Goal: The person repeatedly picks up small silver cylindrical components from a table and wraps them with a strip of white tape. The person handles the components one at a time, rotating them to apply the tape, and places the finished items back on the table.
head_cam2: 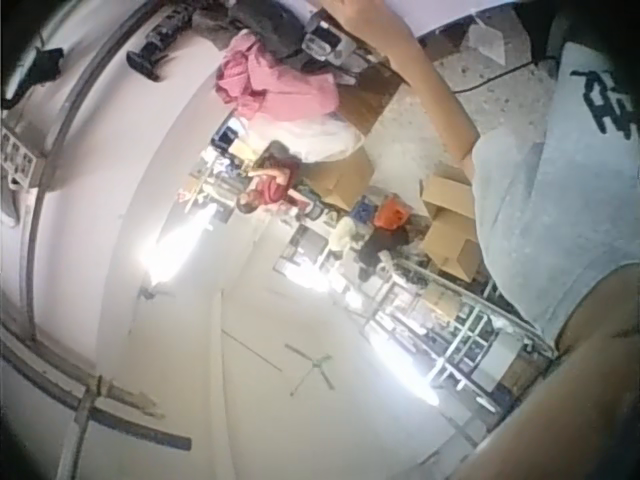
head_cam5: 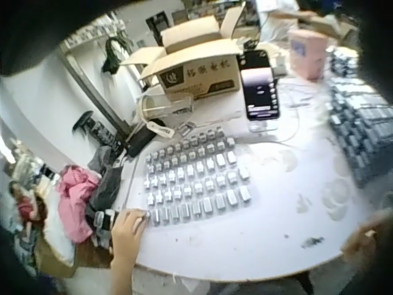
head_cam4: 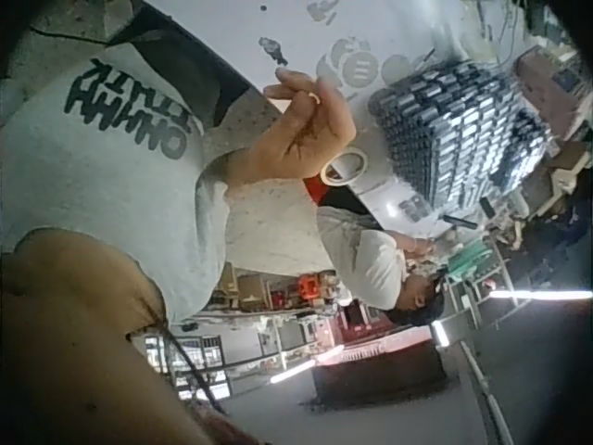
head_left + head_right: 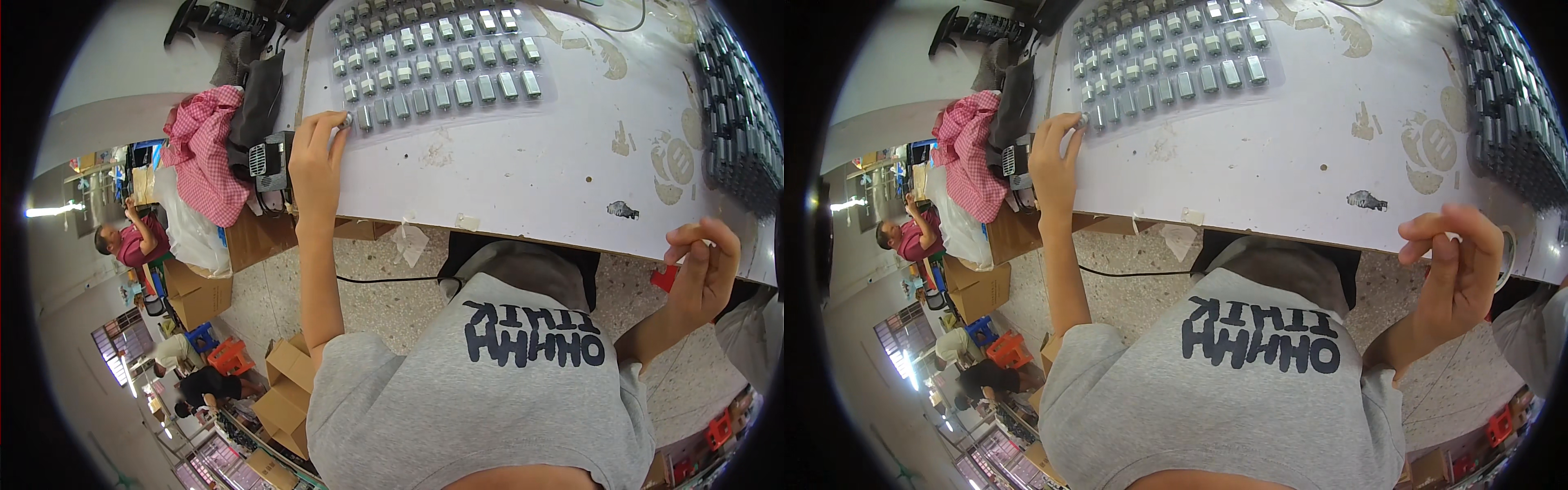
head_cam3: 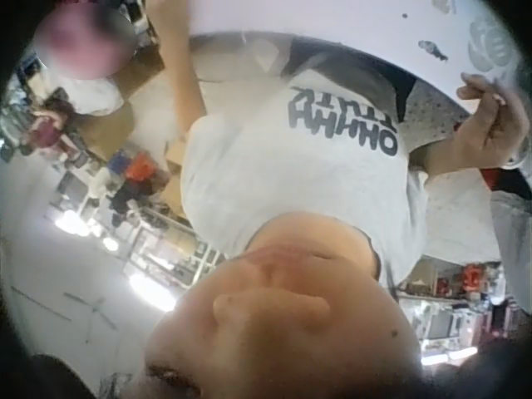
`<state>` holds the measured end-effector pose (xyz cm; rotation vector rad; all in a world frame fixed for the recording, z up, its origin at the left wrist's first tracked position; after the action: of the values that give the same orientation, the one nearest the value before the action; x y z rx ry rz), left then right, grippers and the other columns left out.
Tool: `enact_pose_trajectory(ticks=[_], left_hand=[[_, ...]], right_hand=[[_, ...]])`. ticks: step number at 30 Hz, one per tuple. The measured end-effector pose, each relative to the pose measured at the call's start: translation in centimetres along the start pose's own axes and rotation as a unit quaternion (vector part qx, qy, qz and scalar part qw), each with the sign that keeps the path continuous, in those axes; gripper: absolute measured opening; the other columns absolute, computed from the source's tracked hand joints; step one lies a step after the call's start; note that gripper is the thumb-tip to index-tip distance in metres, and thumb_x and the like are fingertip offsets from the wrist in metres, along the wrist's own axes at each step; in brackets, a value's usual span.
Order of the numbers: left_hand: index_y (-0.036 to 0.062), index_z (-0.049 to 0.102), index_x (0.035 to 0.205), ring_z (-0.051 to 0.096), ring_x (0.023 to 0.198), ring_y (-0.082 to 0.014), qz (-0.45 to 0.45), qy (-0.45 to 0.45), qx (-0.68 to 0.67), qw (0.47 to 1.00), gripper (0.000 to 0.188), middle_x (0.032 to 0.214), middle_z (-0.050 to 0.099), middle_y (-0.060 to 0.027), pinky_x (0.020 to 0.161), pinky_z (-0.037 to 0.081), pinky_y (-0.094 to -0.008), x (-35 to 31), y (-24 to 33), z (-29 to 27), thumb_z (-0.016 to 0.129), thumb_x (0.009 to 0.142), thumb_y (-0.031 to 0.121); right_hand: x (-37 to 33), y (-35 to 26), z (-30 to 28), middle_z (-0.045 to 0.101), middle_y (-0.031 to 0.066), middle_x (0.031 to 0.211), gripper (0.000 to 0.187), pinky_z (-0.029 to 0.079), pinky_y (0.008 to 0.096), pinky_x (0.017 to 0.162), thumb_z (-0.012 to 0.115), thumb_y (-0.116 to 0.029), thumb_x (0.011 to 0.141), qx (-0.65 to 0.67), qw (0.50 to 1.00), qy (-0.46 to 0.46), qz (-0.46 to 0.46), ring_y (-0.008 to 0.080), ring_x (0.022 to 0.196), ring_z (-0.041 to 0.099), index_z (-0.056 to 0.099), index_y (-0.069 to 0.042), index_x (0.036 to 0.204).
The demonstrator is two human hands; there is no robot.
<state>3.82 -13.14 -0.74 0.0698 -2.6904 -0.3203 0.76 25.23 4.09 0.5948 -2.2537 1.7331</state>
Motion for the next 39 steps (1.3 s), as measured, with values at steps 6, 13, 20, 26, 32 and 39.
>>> enact_pose_trajectory(ticks=[6, 13, 20, 26, 32, 39], left_hand=[[0.0029, 0.061, 0.091, 0.056, 0.085, -0.0213, -0.026, -0.001, -0.043, 0.999, 0.017, 0.093, 0.058, -0.0077, 0.074, 0.043, -0.0289, -1.2, 0.2, -0.2, 0.057, 0.074, 0.002], [0.0075, 0.061, 0.091, 0.053, 0.086, -0.0214, -0.029, 0.004, -0.019, 0.999, 0.017, 0.094, 0.055, -0.0069, 0.072, 0.042, -0.0307, 0.6, 0.2, -1.3, 0.060, 0.074, 0.009], [0.0079, 0.057, 0.096, 0.051, 0.087, -0.0221, 0.019, -0.094, 0.001, 0.995, 0.024, 0.090, 0.054, -0.0071, 0.074, 0.042, -0.0317, 1.9, 1.2, 0.9, 0.062, 0.073, 0.013], [0.0033, 0.052, 0.101, 0.052, 0.079, -0.0181, -0.091, -0.162, -0.094, 0.978, 0.030, 0.088, 0.053, -0.0078, 0.070, 0.042, -0.0283, 1.8, -0.3, 1.1, 0.061, 0.073, 0.010], [0.0018, 0.053, 0.102, 0.054, 0.077, -0.0154, -0.089, -0.168, -0.074, 0.979, 0.028, 0.085, 0.052, -0.0083, 0.072, 0.044, -0.0253, 0.6, 0.6, 0.5, 0.057, 0.075, 0.004], [-0.0005, 0.056, 0.097, 0.054, 0.079, -0.0141, -0.154, -0.109, -0.343, 0.920, 0.020, 0.091, 0.056, -0.0066, 0.072, 0.045, -0.0230, 1.0, 6.5, 0.0, 0.057, 0.077, 0.001]], right_hand=[[0.8, -0.6, -0.4, 0.056, 0.0150, 0.068, 0.012, 0.038, 0.0207, 0.050, 0.037, 0.004, 0.083, 0.000, 0.998, 0.040, -0.058, 0.0113, 0.051, 0.045, 0.046, 0.001, 0.091], [0.3, -0.6, -1.3, 0.053, 0.0107, 0.063, 0.012, 0.031, 0.0180, 0.044, 0.038, -0.002, 0.086, 0.060, 0.998, 0.003, -0.022, 0.0084, 0.050, 0.040, 0.046, 0.001, 0.095], [0.0, -0.3, -0.7, 0.057, 0.0135, 0.069, 0.016, 0.036, 0.0171, 0.047, 0.039, 0.000, 0.085, 0.012, 0.998, 0.024, 0.052, 0.0075, 0.050, 0.044, 0.046, 0.003, 0.099], [-0.1, 0.8, -0.9, 0.059, 0.0154, 0.075, 0.013, 0.037, 0.0170, 0.050, 0.042, -0.001, 0.084, 0.053, 0.997, 0.010, 0.064, 0.0082, 0.051, 0.046, 0.049, 0.003, 0.094], [0.1, 0.7, -0.6, 0.058, 0.0138, 0.075, 0.009, 0.037, 0.0170, 0.051, 0.043, 0.001, 0.083, 0.059, 0.996, 0.013, 0.058, 0.0086, 0.056, 0.047, 0.051, 0.002, 0.088], [-1.1, -0.7, -1.2, 0.058, 0.0107, 0.078, 0.013, 0.036, 0.0164, 0.048, 0.047, 0.009, 0.078, 0.011, 0.996, -0.017, 0.085, 0.0080, 0.055, 0.050, 0.055, 0.004, 0.087]])
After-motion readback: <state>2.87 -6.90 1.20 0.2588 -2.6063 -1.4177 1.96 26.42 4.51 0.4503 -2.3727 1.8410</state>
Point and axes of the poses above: each hand's wrist, its own x-axis towards the middle knuckle, its own z-axis out of the palm, y = z × x, the point moved 9 cm from there along x, towards the middle knuckle
